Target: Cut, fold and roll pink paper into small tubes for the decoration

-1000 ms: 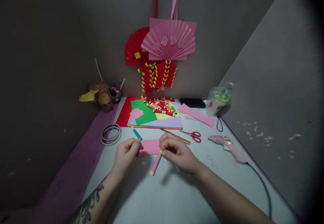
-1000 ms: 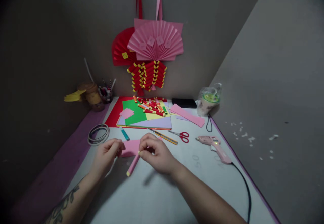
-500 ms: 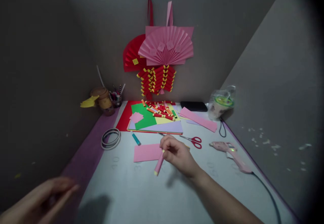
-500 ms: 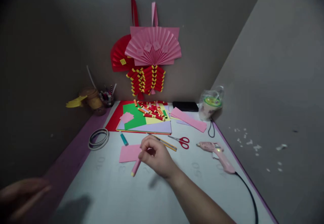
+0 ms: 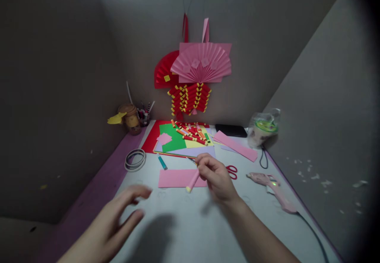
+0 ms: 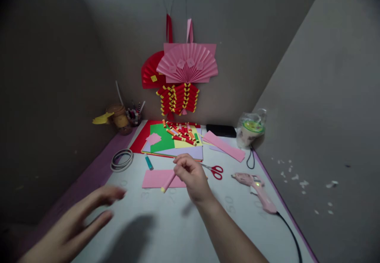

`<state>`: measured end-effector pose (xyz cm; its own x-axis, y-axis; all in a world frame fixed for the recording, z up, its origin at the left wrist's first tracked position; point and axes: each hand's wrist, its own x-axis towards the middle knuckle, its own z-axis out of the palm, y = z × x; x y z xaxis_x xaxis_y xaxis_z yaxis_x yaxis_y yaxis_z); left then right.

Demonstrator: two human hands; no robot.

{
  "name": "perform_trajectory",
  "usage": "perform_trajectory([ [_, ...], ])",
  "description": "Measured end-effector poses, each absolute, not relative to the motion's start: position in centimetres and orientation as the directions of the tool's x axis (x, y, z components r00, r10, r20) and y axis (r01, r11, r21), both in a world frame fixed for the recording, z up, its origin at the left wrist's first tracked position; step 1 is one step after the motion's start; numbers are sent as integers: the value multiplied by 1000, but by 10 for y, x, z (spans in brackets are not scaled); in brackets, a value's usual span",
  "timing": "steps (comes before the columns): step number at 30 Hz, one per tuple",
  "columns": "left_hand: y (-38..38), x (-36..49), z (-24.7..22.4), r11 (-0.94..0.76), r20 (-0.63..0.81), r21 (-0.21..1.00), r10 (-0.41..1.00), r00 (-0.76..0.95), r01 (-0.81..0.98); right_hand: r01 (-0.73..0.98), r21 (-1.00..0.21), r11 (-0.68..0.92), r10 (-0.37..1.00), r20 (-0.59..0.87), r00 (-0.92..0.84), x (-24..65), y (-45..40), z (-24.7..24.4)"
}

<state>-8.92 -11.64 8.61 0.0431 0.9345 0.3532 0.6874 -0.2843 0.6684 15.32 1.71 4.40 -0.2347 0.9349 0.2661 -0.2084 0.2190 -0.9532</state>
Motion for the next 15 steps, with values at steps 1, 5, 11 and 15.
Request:
perform_trajectory([
  [1,-94,-79,82,-275,234,763,961,145,585,-156,-954,257,929,288,-231,153,19,40],
  [5,-15,-29,48,-33,-20,960,983,184,280,-16,-952,305,930,301,-209,148,32,11],
  [11,11,-7,5,192,-167,981,920,353,-37,87,-948,305,934,280,-222,143,40,-14],
  [15,6,-16,-4,244,-221,968,942,253,-64,107,-938,331,940,318,-121,145,44,-17],
])
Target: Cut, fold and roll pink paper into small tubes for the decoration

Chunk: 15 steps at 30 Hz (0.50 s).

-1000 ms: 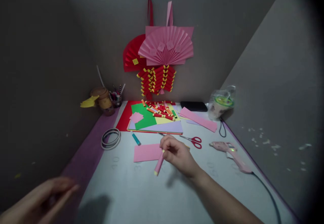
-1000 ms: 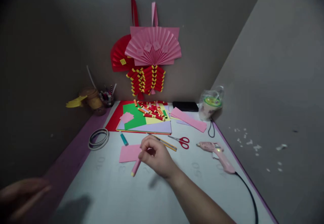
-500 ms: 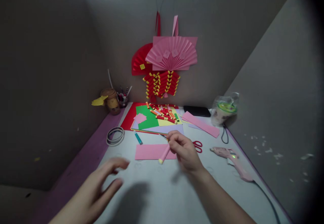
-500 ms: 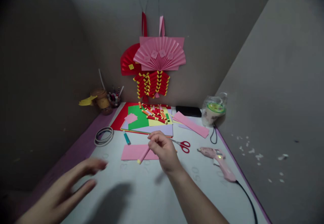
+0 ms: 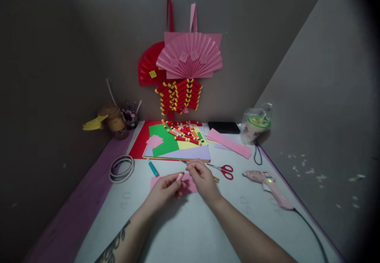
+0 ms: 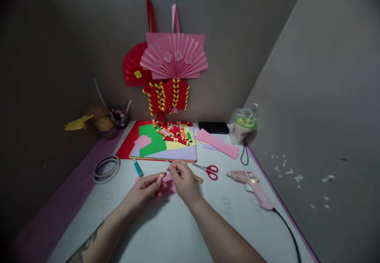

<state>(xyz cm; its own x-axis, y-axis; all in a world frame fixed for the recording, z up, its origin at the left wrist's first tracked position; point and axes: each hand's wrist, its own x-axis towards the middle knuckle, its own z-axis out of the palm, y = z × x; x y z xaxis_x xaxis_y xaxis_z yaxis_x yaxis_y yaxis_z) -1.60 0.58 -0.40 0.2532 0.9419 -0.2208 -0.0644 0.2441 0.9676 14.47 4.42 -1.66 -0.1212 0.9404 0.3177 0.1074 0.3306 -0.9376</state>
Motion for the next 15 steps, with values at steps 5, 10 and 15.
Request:
perform_trajectory([
  [5,6,-19,-7,219,-207,973,968,145,-76,101,-938,330,941,320,-109,143,44,-25],
  [10,5,-19,-11,131,-129,991,983,132,-7,126,-936,329,923,291,-251,138,35,-23],
  [15,3,-21,-9,10,-41,982,986,164,188,136,-923,361,905,312,-290,138,34,-20],
])
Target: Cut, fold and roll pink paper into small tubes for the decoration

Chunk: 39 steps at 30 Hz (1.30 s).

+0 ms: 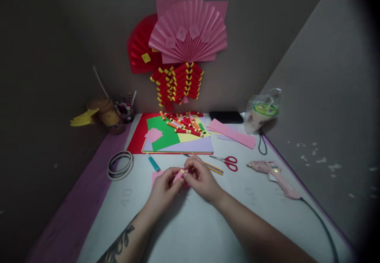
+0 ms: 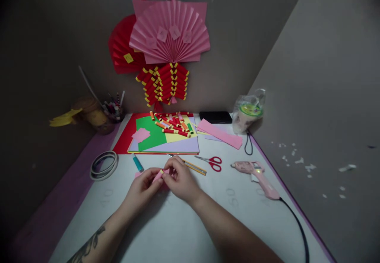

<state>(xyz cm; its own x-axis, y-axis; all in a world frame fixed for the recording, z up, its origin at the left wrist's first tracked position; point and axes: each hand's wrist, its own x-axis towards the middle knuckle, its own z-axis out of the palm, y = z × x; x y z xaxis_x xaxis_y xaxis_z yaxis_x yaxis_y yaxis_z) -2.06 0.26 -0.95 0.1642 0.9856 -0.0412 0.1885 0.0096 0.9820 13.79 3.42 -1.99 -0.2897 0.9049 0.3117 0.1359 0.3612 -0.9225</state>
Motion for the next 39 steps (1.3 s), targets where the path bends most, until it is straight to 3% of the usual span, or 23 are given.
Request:
perform_trajectory([
  [5,1,-21,-4,-45,-3,957,986,166,286,148,-929,340,908,283,-309,137,35,-20],
  [23,6,-23,-15,94,-104,994,975,197,63,93,-953,288,912,243,-332,136,36,-24],
  [30,6,-22,-22,73,-81,996,970,231,42,84,-935,345,902,305,-305,135,36,-26],
  [39,2,-15,-24,165,-143,984,960,243,-71,160,-897,413,888,357,-290,134,36,-27],
])
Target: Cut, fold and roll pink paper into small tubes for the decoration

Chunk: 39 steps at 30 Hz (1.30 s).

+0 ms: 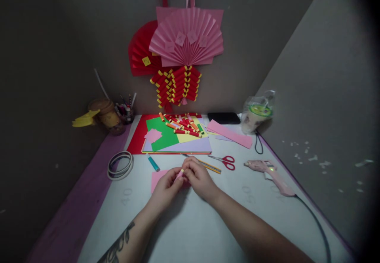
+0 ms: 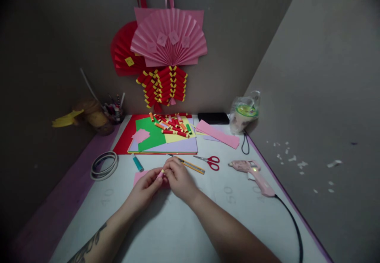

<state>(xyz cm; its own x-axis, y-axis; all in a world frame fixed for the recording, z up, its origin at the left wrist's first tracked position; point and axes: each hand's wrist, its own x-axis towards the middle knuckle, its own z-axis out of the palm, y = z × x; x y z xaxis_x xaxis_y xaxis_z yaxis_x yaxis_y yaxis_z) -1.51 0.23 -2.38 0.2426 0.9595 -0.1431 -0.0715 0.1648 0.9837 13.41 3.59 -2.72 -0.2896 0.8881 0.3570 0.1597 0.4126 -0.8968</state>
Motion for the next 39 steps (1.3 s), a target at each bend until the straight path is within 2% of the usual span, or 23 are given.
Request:
perform_trajectory([
  [5,0,-14,-24,155,-138,987,952,274,-41,187,-887,421,891,366,-268,134,34,-25],
  [11,2,-17,-18,41,-54,994,989,138,100,99,-904,416,893,386,-230,139,35,-23],
  [17,0,-20,-10,-184,184,927,982,30,326,59,-925,375,909,355,-219,138,32,-24],
  [20,-1,-21,-8,-229,237,905,971,22,358,61,-937,345,920,324,-219,134,29,-25],
  [23,-2,-22,-6,-180,193,945,981,-23,272,74,-935,348,927,332,-175,133,28,-26],
  [26,-1,-26,-4,-49,57,995,995,-87,90,66,-928,366,927,358,-112,136,30,-29],
  [28,0,-29,-3,24,-20,999,993,-118,30,68,-923,379,924,374,-80,139,31,-30],
  [32,2,-33,-1,35,-26,998,987,-157,54,45,-918,394,919,391,-57,139,33,-31],
  [36,1,-32,-2,7,11,994,987,-163,113,-104,-954,280,957,286,-48,135,31,-30],
  [39,0,-30,-4,-16,41,988,986,-160,154,-139,-965,223,971,232,-56,133,30,-31],
])
